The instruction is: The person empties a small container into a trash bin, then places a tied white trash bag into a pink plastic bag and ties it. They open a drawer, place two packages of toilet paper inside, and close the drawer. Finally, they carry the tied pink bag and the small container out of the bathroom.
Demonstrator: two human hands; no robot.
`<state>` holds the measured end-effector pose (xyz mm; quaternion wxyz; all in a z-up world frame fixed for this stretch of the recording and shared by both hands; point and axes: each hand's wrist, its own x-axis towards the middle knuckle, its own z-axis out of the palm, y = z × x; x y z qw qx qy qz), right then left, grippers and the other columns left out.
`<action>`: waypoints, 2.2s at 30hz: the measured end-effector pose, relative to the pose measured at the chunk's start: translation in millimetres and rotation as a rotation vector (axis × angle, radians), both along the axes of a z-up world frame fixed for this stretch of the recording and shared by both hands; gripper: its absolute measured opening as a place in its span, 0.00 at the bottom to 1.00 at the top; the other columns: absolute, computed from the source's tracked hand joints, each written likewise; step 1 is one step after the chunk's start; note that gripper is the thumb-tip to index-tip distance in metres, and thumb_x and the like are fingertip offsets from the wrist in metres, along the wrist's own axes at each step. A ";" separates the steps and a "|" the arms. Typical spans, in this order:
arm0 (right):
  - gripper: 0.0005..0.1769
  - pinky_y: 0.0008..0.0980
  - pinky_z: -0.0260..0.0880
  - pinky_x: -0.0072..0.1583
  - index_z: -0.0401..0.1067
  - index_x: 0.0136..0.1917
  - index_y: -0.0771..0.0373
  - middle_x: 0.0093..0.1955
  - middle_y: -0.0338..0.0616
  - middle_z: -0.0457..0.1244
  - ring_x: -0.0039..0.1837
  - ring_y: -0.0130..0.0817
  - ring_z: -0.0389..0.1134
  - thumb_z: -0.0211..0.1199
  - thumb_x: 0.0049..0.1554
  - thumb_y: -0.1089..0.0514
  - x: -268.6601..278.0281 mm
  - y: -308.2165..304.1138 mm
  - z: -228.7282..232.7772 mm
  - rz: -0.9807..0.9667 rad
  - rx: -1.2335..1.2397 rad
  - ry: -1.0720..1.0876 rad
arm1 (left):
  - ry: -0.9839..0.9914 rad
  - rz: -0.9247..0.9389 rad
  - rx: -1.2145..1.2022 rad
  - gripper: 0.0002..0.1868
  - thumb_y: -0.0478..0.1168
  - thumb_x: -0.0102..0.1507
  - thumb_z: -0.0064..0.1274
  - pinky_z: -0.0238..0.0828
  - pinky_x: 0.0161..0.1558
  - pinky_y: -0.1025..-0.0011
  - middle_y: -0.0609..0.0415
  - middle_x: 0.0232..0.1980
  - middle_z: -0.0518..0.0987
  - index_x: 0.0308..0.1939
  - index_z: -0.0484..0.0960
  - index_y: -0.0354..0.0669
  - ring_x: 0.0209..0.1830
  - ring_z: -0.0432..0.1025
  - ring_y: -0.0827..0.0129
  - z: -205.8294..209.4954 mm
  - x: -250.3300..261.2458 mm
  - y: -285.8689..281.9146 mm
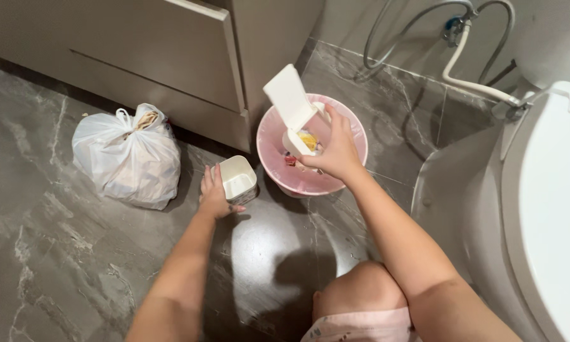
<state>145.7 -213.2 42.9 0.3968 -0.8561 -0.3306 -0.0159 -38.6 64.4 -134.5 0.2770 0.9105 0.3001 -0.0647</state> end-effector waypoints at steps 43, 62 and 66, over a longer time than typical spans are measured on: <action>0.57 0.44 0.69 0.65 0.49 0.82 0.58 0.70 0.56 0.55 0.69 0.44 0.61 0.72 0.45 0.51 -33.9 -3.2 58.3 0.267 0.657 0.812 | -1.106 -0.159 0.156 0.62 0.49 0.36 0.78 0.59 0.67 0.52 0.43 0.68 0.68 0.69 0.61 0.37 0.68 0.64 0.48 232.3 6.0 -119.8; 0.56 0.41 0.69 0.66 0.52 0.80 0.61 0.67 0.52 0.59 0.67 0.43 0.64 0.76 0.44 0.55 -24.2 -12.5 62.6 0.142 0.625 0.442 | -1.045 -0.293 0.399 0.66 0.49 0.31 0.76 0.52 0.67 0.49 0.45 0.66 0.68 0.70 0.60 0.37 0.67 0.62 0.50 262.3 49.6 -131.1; 0.56 0.42 0.67 0.68 0.52 0.81 0.60 0.68 0.52 0.59 0.69 0.44 0.63 0.76 0.45 0.56 -15.0 -18.5 57.8 0.161 0.634 0.456 | -1.009 -0.335 0.311 0.66 0.48 0.32 0.76 0.52 0.66 0.50 0.44 0.67 0.67 0.71 0.59 0.37 0.67 0.61 0.49 261.2 50.9 -133.0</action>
